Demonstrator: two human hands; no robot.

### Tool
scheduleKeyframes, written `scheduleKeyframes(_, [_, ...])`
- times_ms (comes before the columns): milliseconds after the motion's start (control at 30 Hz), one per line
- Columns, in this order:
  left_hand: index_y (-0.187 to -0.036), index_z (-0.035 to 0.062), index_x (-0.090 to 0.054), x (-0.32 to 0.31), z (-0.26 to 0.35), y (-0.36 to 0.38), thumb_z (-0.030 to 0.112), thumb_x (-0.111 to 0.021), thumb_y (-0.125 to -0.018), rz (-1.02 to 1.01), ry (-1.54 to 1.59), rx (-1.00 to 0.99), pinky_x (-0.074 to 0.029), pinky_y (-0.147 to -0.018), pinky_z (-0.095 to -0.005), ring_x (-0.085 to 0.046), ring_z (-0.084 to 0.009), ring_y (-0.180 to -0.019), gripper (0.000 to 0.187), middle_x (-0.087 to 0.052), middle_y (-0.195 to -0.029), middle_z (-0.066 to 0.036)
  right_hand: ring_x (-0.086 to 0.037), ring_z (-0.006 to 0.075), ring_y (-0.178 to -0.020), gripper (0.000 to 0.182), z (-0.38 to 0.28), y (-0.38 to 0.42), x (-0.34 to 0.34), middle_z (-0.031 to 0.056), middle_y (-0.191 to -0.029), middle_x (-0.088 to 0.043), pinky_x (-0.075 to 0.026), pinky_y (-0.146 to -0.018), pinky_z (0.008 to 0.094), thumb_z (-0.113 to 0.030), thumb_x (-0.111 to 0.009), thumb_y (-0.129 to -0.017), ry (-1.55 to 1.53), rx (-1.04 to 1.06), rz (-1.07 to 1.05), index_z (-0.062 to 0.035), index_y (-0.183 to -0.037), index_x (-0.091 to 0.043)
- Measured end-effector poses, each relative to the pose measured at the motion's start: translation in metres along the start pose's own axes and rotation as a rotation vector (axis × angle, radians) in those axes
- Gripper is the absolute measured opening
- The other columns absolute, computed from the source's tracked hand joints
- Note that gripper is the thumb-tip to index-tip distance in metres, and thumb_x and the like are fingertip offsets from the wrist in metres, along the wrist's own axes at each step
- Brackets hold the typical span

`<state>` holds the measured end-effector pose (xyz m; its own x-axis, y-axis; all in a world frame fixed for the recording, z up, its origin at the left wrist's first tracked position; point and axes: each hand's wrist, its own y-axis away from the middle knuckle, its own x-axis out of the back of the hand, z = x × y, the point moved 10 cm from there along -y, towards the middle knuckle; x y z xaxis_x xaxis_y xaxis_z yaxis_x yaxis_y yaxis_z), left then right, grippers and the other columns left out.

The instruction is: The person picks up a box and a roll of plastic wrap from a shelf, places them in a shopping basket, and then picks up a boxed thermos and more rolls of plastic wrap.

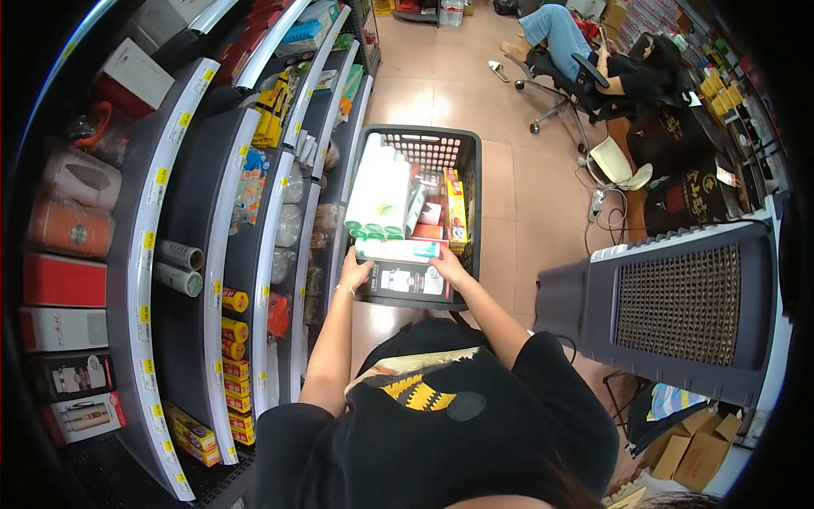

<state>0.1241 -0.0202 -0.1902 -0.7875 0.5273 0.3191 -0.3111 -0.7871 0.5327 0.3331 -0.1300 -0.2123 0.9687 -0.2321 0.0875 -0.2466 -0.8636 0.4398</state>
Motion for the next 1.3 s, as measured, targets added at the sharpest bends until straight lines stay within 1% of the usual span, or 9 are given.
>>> scheduleKeyframes(167, [-0.111,0.0043,-0.042,0.008,0.018,0.008,0.007,-0.056,-0.072,0.009,0.223,-0.097,-0.041,-0.049,-0.0210,-0.048,-0.0090,-0.067,0.042,-0.050,-0.096,-0.005,-0.047,0.0200,-0.100,0.048,-0.012,0.017,0.020,0.0144,-0.106,-0.048,-0.036,-0.087,0.0292,-0.003,-0.049,-0.072,-0.278,0.049,0.242,0.0063,-0.116,-0.034])
scheduleKeyframes(333, [-0.102,0.0062,-0.046,0.016,0.039,0.030,0.008,-0.056,-0.073,0.030,0.339,-0.234,-0.042,-0.063,-0.0229,-0.046,-0.0095,-0.080,0.031,-0.049,-0.094,-0.003,-0.045,0.0217,-0.103,0.045,-0.043,0.042,0.041,0.0147,-0.110,-0.045,-0.036,-0.088,0.0310,-0.001,-0.048,-0.071,-0.428,0.061,0.267,0.0029,-0.114,-0.036])
scheduleKeyframes(433, [-0.096,0.0093,-0.047,0.022,0.046,0.058,0.014,-0.053,-0.078,0.045,0.606,-0.130,-0.043,-0.069,-0.0287,-0.046,-0.0090,-0.081,0.019,-0.049,-0.090,-0.001,-0.045,0.0216,-0.104,0.043,-0.077,0.064,0.046,0.0146,-0.109,-0.046,-0.035,-0.090,0.0319,0.001,-0.046,-0.071,-0.386,0.181,0.368,0.0027,-0.113,-0.037])
scheduleKeyframes(633, [-0.084,0.0094,-0.046,0.049,0.067,0.099,0.012,-0.051,-0.083,-0.025,0.962,-0.206,-0.048,-0.074,-0.0382,-0.051,-0.0122,-0.084,0.006,-0.051,-0.086,-0.001,-0.045,0.0183,-0.102,0.042,-0.150,0.085,0.029,0.0132,-0.110,-0.047,-0.036,-0.088,0.0298,0.002,-0.044,-0.073,-0.223,0.424,0.396,0.0024,-0.114,-0.038])
scheduleKeyframes(800, [-0.087,0.0105,-0.042,0.083,0.068,0.131,0.008,-0.055,-0.080,-0.010,0.970,-0.298,-0.051,-0.069,-0.0391,-0.055,-0.0161,-0.083,0.015,-0.052,-0.089,-0.005,-0.044,0.0162,-0.105,0.046,-0.191,0.094,-0.005,0.0106,-0.114,-0.045,-0.036,-0.087,0.0286,0.005,-0.045,-0.072,-0.357,0.526,0.184,-0.0029,-0.117,-0.037])
scheduleKeyframes(967, [-0.127,0.0031,-0.027,0.101,0.081,0.189,0.002,-0.062,-0.067,-0.136,0.745,-0.347,-0.049,-0.059,-0.0271,-0.055,-0.0164,-0.082,0.069,-0.052,-0.100,-0.009,-0.042,0.0183,-0.108,0.049,-0.220,0.097,-0.043,0.0122,-0.116,-0.043,-0.033,-0.093,0.0322,0.001,-0.047,-0.075,-0.271,0.546,-0.073,-0.0004,-0.121,-0.034])
scheduleKeyframes(1067, [-0.123,-0.0010,-0.034,0.088,0.070,0.209,0.009,-0.071,-0.060,-0.276,0.343,-0.386,-0.037,-0.086,-0.0258,-0.045,-0.0150,-0.101,0.074,-0.048,-0.110,-0.007,-0.033,0.0187,-0.117,0.050,-0.244,0.101,-0.081,0.0105,-0.125,-0.037,-0.028,-0.096,0.0349,-0.001,-0.049,-0.074,-0.227,0.565,-0.277,-0.0022,-0.122,-0.035])
scheduleKeyframes(1133, [-0.126,-0.0018,-0.029,0.074,0.070,0.225,0.010,-0.074,-0.056,-0.338,0.303,-0.374,-0.026,-0.095,-0.0262,-0.035,-0.0140,-0.112,0.084,-0.040,-0.120,-0.006,-0.030,0.0192,-0.120,0.051,-0.258,0.102,-0.118,0.0096,-0.127,-0.035,-0.026,-0.098,0.0364,-0.002,-0.050,-0.073,-0.175,0.561,-0.478,-0.0023,-0.122,-0.035])
scheduleKeyframes(1300, [-0.125,0.0007,-0.029,0.079,0.040,0.232,0.007,-0.077,-0.047,-0.171,0.718,-0.333,-0.034,-0.092,-0.0313,-0.042,-0.0174,-0.108,0.092,-0.045,-0.115,-0.006,-0.008,0.0229,-0.129,0.073,-0.308,0.144,-0.198,0.0107,-0.139,-0.012,-0.016,-0.101,0.0430,-0.002,-0.052,-0.070,-0.189,0.776,-0.832,-0.0036,-0.132,-0.014])
